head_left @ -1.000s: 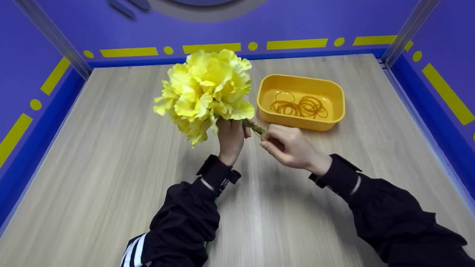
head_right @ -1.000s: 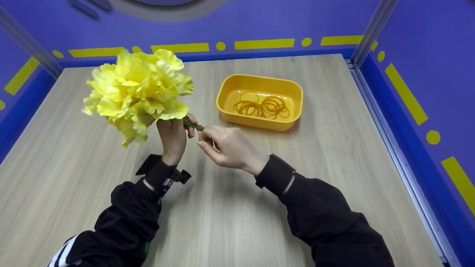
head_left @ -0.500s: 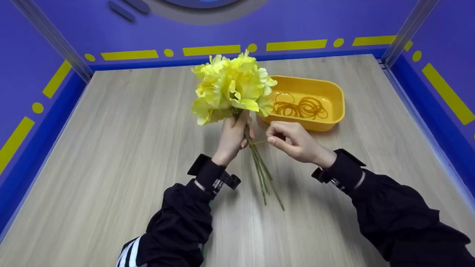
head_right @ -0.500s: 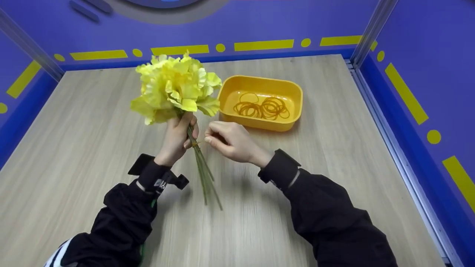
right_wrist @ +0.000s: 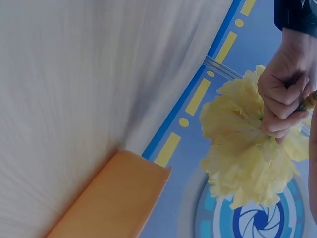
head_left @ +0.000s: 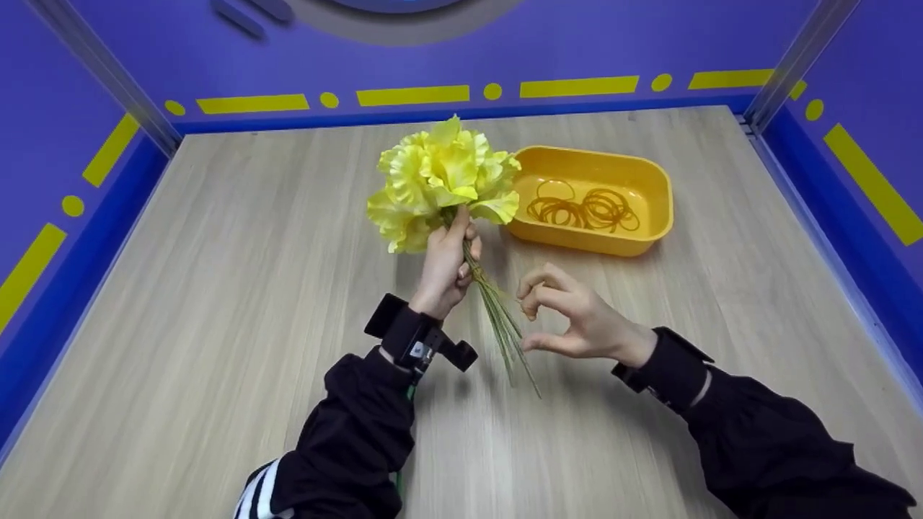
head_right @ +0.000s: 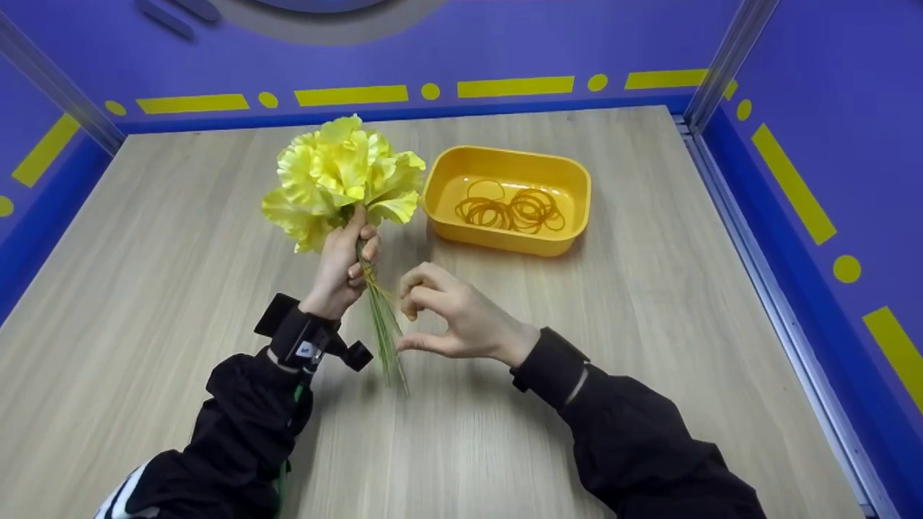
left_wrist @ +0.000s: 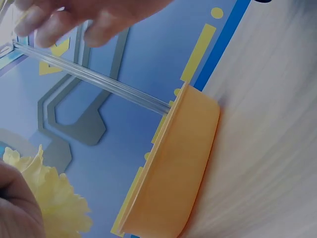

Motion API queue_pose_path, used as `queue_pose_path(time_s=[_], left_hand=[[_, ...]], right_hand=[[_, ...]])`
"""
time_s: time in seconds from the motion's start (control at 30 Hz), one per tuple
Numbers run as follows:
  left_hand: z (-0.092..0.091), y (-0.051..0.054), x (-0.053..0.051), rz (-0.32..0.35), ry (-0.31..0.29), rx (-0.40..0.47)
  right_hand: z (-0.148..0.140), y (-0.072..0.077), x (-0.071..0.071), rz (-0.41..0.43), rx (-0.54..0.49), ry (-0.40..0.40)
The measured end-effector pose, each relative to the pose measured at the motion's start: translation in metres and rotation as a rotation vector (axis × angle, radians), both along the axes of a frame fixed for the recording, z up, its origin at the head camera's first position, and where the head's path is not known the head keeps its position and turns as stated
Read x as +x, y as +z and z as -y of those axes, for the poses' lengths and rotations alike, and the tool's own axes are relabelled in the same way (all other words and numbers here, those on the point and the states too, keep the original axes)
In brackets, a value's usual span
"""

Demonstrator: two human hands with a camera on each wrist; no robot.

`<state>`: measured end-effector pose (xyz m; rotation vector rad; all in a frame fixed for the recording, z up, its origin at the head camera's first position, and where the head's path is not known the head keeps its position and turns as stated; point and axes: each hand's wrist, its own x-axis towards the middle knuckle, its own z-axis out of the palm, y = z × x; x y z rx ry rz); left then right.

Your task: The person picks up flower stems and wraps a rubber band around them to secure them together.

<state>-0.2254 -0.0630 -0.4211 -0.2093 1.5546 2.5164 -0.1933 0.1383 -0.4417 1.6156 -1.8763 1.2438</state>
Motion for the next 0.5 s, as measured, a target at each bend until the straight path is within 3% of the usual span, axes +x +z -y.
queue_pose_path(time_s=[0.13, 0.27, 0.5], left_hand=[[-0.0019, 0.0012, 0.0003, -0.001, 0.003, 0.028], [-0.0027, 0.0007, 0.0006, 0.003, 0.035, 0.068], [-0.0047, -0.0011, 0.0003, 0.01, 0.123, 0.073]], right_hand=[[-0.0001, -0.0029, 0.0025, -0.156, -0.049, -0.013], [0.0027, -0.0034, 0.0042, -0.301, -0.082, -0.088], [0.0091, -0.0095, 0.0104, -0.427, -0.139, -0.218]])
